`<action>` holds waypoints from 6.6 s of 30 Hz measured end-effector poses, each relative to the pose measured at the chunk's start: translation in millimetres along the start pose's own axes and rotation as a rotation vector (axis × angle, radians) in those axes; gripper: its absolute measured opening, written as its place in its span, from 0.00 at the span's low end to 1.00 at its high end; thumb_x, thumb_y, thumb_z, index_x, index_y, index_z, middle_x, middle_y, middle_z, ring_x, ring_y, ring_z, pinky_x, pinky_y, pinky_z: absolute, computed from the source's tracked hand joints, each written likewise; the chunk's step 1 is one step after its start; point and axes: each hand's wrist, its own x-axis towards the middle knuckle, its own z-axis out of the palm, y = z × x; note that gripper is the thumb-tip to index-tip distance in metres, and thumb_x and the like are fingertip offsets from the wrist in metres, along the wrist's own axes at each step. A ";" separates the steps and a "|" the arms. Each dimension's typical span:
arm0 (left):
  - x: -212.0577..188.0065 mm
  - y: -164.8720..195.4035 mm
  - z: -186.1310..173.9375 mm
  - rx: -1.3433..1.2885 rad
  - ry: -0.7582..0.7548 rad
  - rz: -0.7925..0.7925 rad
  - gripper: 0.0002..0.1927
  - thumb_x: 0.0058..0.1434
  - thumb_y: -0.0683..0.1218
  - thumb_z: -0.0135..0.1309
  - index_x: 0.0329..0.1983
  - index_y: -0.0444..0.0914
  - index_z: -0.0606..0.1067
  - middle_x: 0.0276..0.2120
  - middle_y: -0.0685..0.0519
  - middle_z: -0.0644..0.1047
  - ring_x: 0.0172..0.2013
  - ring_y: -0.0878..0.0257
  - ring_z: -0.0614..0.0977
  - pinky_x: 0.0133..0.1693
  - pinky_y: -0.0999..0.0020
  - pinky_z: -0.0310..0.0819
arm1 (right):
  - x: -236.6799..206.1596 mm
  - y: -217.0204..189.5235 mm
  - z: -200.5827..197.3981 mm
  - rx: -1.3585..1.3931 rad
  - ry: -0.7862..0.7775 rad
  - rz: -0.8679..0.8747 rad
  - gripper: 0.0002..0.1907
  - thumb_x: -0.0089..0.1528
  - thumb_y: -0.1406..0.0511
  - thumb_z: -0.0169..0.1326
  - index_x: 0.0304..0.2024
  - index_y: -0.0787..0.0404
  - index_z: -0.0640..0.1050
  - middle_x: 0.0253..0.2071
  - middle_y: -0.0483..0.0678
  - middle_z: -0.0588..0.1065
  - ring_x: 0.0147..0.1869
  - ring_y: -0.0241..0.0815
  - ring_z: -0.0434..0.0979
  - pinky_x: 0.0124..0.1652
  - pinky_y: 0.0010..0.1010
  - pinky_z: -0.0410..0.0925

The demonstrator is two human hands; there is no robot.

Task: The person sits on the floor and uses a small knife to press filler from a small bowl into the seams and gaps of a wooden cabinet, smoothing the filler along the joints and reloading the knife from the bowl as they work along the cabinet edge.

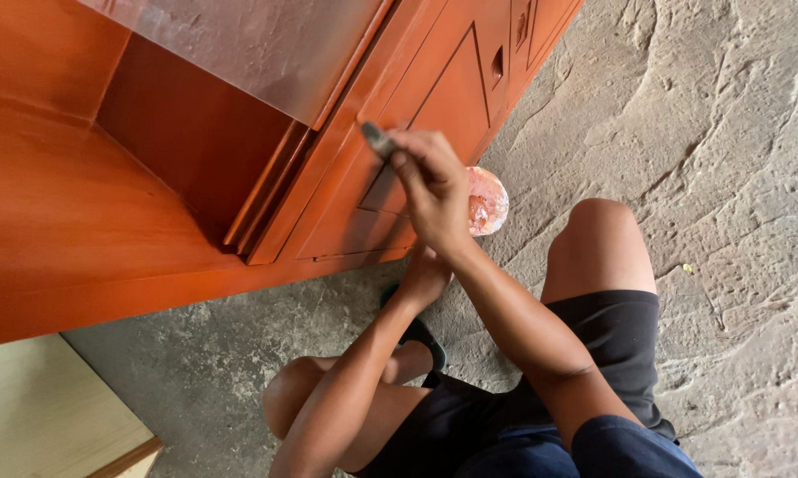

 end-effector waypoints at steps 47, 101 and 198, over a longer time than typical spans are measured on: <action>0.2 17.4 1.1 0.042 -0.039 -0.297 0.16 0.70 0.51 0.44 0.30 0.38 0.69 0.18 0.58 0.69 0.19 0.71 0.70 0.23 0.71 0.65 | 33.4 13.5 -13.4 0.129 0.210 0.046 0.12 0.73 0.74 0.51 0.58 0.64 0.77 0.45 0.42 0.72 0.44 0.30 0.74 0.45 0.23 0.70; 0.7 -1.4 -4.4 -0.109 -0.054 -0.335 0.14 0.68 0.52 0.47 0.37 0.36 0.73 0.20 0.58 0.69 0.20 0.72 0.69 0.23 0.73 0.64 | 38.9 18.4 -29.6 0.044 0.090 -0.045 0.09 0.73 0.74 0.51 0.55 0.66 0.77 0.48 0.44 0.74 0.51 0.33 0.76 0.51 0.24 0.71; -64.1 -107.4 47.1 0.251 0.072 -0.168 0.10 0.62 0.47 0.51 0.35 0.34 0.74 0.23 0.42 0.75 0.24 0.54 0.78 0.30 0.55 0.70 | -91.3 47.8 -256.9 -0.315 0.212 0.738 0.10 0.70 0.63 0.50 0.45 0.63 0.78 0.28 0.45 0.76 0.21 0.31 0.66 0.20 0.26 0.57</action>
